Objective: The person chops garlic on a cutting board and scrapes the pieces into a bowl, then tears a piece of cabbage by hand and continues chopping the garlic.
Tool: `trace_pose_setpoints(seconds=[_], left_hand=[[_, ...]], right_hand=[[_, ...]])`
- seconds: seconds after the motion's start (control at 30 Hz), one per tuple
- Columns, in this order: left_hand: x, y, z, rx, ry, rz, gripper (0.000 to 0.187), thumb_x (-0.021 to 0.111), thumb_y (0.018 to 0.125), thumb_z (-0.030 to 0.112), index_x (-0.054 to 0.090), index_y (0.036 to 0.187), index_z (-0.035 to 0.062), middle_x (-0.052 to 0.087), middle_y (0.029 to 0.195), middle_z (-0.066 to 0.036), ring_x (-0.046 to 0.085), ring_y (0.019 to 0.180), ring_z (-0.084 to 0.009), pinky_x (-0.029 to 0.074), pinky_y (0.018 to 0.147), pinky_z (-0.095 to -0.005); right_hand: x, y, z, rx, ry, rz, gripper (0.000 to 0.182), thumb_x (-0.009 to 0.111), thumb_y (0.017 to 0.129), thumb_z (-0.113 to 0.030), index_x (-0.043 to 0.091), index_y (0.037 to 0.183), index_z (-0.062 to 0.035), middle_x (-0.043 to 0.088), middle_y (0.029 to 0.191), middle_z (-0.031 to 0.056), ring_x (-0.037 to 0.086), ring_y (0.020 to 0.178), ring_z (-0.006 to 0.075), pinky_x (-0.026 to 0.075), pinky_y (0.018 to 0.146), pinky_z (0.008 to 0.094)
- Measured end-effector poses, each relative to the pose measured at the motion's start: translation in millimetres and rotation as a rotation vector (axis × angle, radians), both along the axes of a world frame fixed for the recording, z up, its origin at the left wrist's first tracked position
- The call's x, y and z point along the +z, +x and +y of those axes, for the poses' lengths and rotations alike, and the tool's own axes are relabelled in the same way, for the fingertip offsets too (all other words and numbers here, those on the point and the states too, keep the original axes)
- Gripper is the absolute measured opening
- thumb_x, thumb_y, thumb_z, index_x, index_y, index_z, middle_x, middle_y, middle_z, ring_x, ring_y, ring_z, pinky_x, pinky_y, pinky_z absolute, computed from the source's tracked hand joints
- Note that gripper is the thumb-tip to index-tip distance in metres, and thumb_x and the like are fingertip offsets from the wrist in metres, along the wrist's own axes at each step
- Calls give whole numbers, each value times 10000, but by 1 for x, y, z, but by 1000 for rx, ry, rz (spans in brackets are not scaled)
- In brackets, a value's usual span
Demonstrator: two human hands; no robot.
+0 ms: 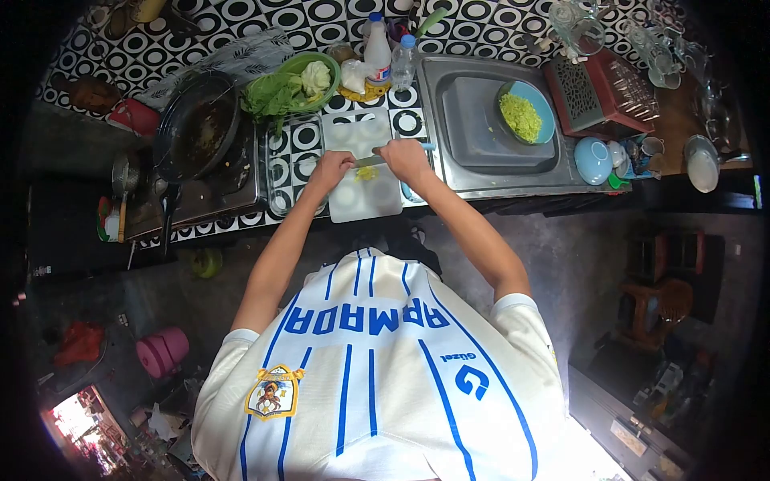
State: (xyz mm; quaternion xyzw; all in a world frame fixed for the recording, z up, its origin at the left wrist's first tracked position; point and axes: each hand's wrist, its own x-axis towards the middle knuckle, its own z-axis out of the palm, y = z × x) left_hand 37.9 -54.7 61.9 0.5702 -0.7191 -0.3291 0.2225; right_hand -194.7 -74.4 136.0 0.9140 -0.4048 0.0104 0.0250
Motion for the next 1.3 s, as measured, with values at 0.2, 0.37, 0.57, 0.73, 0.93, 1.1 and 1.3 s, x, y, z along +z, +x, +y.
trace_pose_setpoints(seconds=[0.2,0.37,0.57,0.73,0.93,1.1,1.3], left_hand=[[-6,9,-10,-124,-89,-14,133,679,827,68,713,948,24,704,853,-173,681,828,-352,528,758,-413],[-12,13,-14,-192,-78,-60,113,697,817,81,710,917,27,706,847,-160,679,826,-355,529,752,-418],[-7,16,-19,-280,-51,-126,108,717,811,108,724,911,67,713,871,-143,680,852,-354,535,759,-429],[-17,11,-15,-344,-114,-185,101,707,811,108,721,903,68,713,895,-138,677,869,-352,534,773,-437],[-12,15,-17,-312,-102,-92,93,708,797,91,714,878,46,714,867,-142,678,862,-352,535,788,-437],[-19,19,-16,-227,-65,-35,115,726,780,86,725,890,52,717,854,-153,690,844,-346,547,764,-425],[-31,-5,-31,-222,-61,-49,134,729,784,150,730,878,55,712,853,-168,686,843,-359,544,770,-436]], right_hand=[[-2,0,32,-31,96,43,514,530,905,-97,596,1357,-331,687,773,81,707,665,273,553,553,382],[-17,3,50,-107,108,21,610,531,904,-70,496,1452,-338,674,772,84,697,639,267,558,546,387],[-10,13,75,-207,253,134,775,531,906,-56,270,1564,-372,651,722,110,680,600,279,555,533,399],[-46,7,97,-283,368,100,923,534,891,-22,81,1580,-434,650,704,123,680,601,298,557,545,426],[-35,11,84,-278,398,105,920,534,887,-9,128,1561,-484,651,688,103,687,596,294,561,538,427],[-7,11,56,-158,241,159,799,528,903,-55,281,1520,-499,652,684,76,672,561,271,538,481,396],[-51,-27,50,-199,418,-8,792,496,917,-93,227,1520,-531,650,678,171,666,600,370,533,552,504]])
